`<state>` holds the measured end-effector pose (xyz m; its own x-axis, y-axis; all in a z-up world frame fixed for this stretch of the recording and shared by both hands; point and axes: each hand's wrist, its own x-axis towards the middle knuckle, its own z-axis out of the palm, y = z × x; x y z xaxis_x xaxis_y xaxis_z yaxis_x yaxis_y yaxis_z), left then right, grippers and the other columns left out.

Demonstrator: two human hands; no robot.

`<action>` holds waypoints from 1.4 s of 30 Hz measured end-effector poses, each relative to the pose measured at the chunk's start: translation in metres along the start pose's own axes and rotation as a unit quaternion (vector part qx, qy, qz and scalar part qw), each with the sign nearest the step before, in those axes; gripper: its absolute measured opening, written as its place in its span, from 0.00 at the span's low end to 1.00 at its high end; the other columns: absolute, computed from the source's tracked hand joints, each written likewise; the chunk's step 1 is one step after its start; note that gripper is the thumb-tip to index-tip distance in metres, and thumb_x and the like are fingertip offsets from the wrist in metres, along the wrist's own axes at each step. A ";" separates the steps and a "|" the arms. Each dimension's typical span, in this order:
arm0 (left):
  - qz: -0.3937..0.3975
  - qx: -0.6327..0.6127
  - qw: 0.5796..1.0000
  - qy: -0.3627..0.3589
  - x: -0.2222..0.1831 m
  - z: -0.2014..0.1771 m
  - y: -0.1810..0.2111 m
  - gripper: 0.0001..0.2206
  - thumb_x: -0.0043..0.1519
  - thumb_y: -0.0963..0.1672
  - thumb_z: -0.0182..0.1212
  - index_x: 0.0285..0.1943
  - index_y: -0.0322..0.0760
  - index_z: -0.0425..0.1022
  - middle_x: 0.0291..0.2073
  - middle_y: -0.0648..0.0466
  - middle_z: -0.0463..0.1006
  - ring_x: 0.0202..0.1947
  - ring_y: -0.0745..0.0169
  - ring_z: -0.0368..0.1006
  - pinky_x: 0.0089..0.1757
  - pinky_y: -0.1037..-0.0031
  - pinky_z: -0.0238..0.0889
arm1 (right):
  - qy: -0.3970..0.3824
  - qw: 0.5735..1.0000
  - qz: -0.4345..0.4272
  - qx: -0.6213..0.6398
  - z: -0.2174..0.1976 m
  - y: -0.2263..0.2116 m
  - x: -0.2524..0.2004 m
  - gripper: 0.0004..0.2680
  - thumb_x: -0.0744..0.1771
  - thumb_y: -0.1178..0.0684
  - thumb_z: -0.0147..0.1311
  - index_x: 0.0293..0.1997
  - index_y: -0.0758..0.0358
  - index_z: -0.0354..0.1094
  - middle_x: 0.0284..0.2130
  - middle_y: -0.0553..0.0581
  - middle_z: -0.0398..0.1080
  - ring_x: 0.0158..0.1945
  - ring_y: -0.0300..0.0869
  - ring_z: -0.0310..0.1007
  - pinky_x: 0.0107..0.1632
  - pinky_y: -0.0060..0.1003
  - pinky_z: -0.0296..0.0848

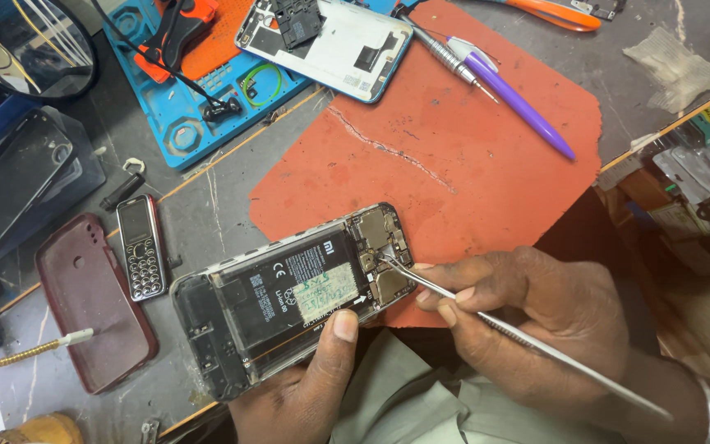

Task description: The person works on the internal components of a disassembled mobile phone using tweezers to manipulate small parts and connections on the circuit board.

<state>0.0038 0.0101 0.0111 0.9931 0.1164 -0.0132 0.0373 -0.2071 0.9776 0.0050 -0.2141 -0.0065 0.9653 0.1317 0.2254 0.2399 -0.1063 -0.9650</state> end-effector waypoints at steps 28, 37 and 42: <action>-0.093 -0.044 0.995 0.011 0.000 -0.001 0.007 0.18 0.57 0.38 0.65 0.57 0.26 0.74 0.48 0.41 0.84 0.49 0.56 0.81 0.53 0.62 0.74 | -0.131 0.938 -0.259 -0.191 -0.040 0.001 0.053 0.11 0.62 0.61 0.65 0.40 0.57 0.65 0.43 0.53 0.78 0.39 0.39 0.83 0.37 0.30 0.81; -0.098 -0.051 0.994 0.018 -0.002 0.000 0.007 0.18 0.57 0.37 0.65 0.57 0.26 0.75 0.48 0.41 0.84 0.49 0.56 0.81 0.53 0.61 0.74 | -0.186 0.914 -0.314 -0.180 -0.049 -0.002 0.074 0.11 0.62 0.64 0.64 0.42 0.61 0.64 0.39 0.61 0.77 0.38 0.45 0.83 0.38 0.33 0.81; -0.094 -0.042 0.994 0.020 -0.002 -0.001 0.006 0.18 0.57 0.37 0.65 0.57 0.26 0.75 0.47 0.42 0.85 0.47 0.58 0.82 0.51 0.64 0.75 | -0.196 0.909 -0.326 -0.171 -0.051 0.005 0.078 0.11 0.62 0.64 0.63 0.44 0.61 0.65 0.39 0.62 0.78 0.36 0.46 0.83 0.37 0.35 0.81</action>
<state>0.0018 0.0094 0.0171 0.9640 0.1848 -0.1912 0.2115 -0.0968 0.9726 0.0863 -0.2550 0.0133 0.5125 0.6102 0.6042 0.8301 -0.1719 -0.5305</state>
